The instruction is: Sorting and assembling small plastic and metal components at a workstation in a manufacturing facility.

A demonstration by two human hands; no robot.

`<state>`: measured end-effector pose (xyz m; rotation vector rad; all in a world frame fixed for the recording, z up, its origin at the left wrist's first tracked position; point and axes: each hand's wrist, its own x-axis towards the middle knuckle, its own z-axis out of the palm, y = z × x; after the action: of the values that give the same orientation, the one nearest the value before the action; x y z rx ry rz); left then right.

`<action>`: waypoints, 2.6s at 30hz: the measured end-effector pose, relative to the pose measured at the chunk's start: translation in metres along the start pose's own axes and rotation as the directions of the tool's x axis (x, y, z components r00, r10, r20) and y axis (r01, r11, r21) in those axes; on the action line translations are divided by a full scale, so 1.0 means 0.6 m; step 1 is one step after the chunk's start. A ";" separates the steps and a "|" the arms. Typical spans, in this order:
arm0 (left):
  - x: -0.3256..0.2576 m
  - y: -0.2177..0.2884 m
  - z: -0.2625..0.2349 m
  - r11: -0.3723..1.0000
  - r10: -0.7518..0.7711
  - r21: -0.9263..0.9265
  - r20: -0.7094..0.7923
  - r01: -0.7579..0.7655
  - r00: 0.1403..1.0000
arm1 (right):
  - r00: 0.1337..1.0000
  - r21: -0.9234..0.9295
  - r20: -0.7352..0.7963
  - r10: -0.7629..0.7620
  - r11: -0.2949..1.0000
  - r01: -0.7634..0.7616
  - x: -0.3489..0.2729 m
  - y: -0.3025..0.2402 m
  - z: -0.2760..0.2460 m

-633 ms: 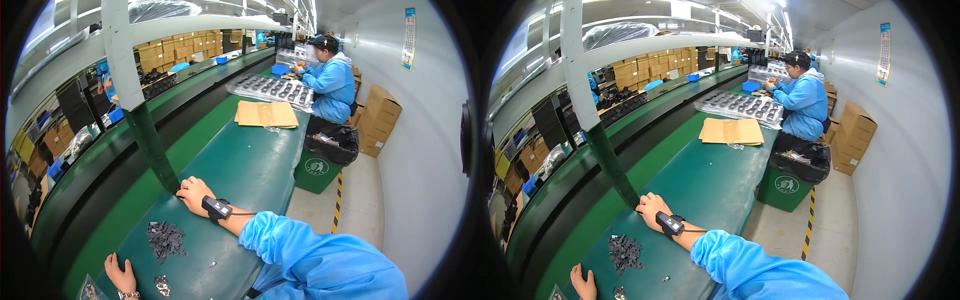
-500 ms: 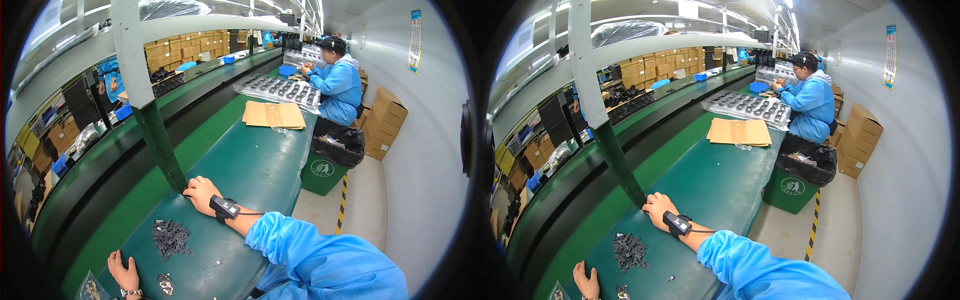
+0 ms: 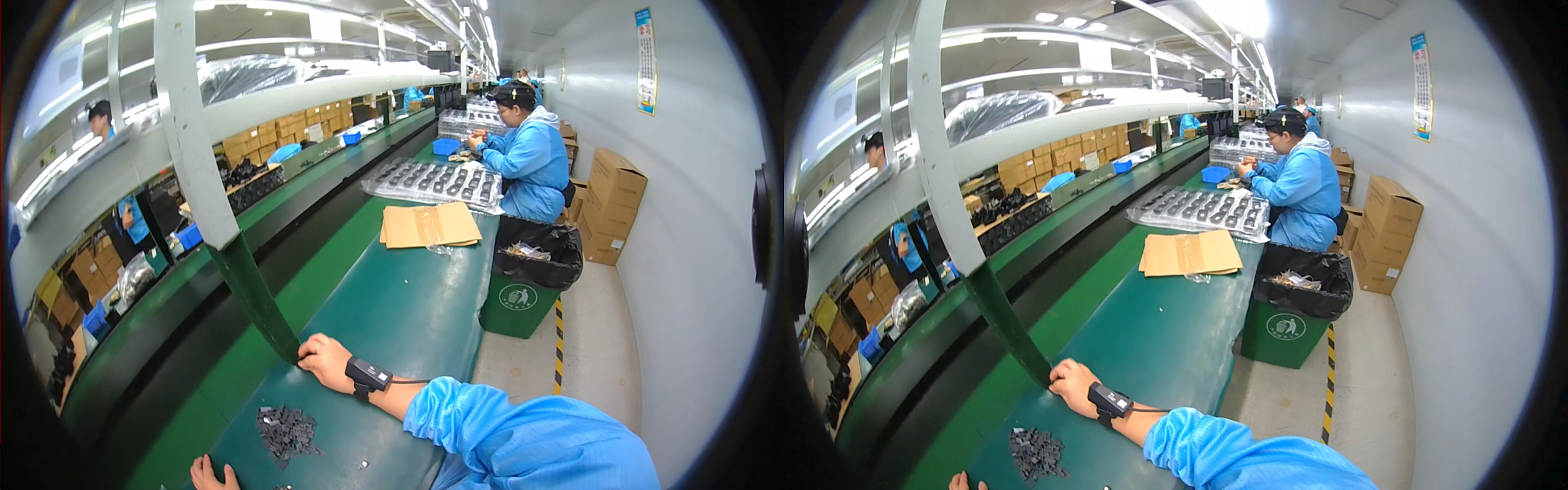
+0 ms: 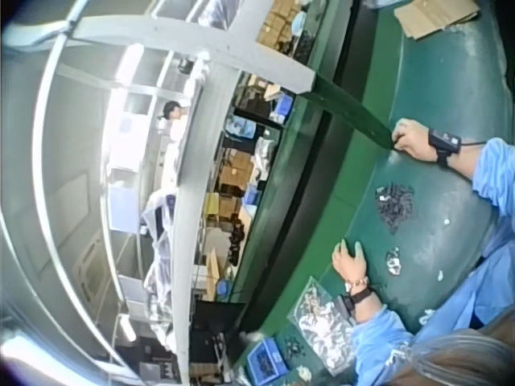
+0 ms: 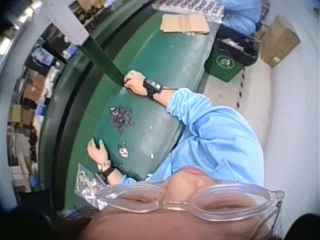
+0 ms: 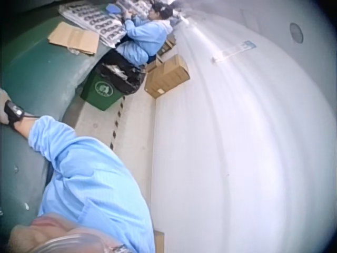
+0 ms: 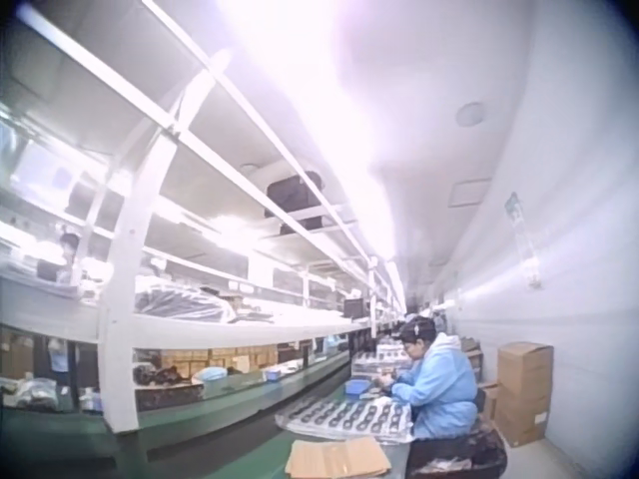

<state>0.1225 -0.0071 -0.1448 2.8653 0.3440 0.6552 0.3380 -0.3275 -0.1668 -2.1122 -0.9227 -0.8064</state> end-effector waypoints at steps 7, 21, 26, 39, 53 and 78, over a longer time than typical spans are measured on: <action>-0.006 0.011 0.000 1.000 0.014 -0.023 0.013 -0.013 1.000 | 0.990 0.026 0.127 -0.054 0.998 0.051 -0.013 0.018 0.003; 0.010 0.009 0.030 0.996 -0.060 -0.072 -0.082 0.054 0.995 | 0.986 -0.083 0.154 -0.061 0.994 0.074 0.033 -0.004 -0.019; 0.002 0.007 0.029 0.990 -0.131 -0.062 -0.102 0.125 0.986 | 0.990 0.054 0.098 -0.100 0.994 0.095 0.046 -0.017 -0.016; -0.015 0.001 0.028 0.968 -0.233 -0.100 -0.004 0.231 0.973 | 0.974 0.138 -0.002 0.228 0.964 -0.226 0.012 0.028 -0.005; 0.002 0.006 0.036 0.967 -0.240 -0.077 0.020 0.241 0.970 | 0.868 0.467 0.250 0.429 0.732 -0.496 0.012 0.081 0.013; -0.006 0.001 0.037 0.976 -0.213 -0.049 0.004 0.213 0.977 | 0.948 0.365 0.291 0.131 0.901 -0.236 0.004 0.006 -0.018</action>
<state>0.1295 -0.0113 -0.1656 2.7297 0.6167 0.6164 0.3393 -0.3369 -0.1598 -1.9291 -0.9111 -0.2185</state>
